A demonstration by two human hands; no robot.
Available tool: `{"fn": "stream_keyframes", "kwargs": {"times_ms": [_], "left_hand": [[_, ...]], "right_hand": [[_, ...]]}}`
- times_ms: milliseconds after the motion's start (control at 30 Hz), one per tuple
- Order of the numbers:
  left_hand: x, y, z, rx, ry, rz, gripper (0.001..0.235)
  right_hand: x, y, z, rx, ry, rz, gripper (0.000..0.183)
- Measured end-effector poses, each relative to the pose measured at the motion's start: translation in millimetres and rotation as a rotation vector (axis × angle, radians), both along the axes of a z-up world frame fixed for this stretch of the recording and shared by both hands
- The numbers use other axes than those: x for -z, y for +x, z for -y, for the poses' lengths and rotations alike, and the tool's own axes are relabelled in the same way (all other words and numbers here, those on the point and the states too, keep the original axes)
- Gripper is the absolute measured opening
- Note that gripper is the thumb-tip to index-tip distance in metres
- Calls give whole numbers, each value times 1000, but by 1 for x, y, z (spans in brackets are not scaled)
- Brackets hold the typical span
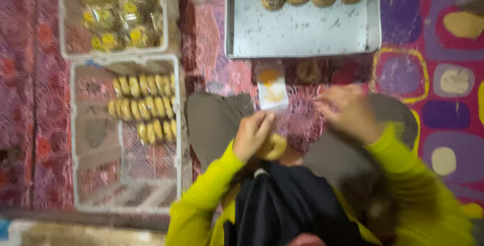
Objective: The person sits on a patterned floor mat and packages donuts one by one. They pick a donut from a metal tray, place it into a small clear plastic bag, and then place the sealed bag into a white plastic crate. The process is repeated for multiple donuts.
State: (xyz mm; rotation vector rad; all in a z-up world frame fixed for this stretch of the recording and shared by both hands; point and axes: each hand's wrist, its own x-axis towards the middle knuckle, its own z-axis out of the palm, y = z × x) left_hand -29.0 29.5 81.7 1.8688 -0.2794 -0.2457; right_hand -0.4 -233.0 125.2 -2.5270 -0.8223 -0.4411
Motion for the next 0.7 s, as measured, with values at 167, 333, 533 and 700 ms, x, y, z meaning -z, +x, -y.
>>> {"fn": "stream_keyframes", "kwargs": {"times_ms": [167,333,533,700], "left_hand": [[7,-17,15,-7,-17,55,24],[-2,-31,-5,79,242,-80,26],[25,-14,-14,387,203,784,8],[64,-31,4,-250,-876,-369,41]], "right_hand": [[25,-32,-32,-224,-154,58,23],[21,5,-13,-197,-331,145,28],[84,-26,-34,-493,120,-553,59],[135,-73,-106,-60,1370,-1090,22]]}}
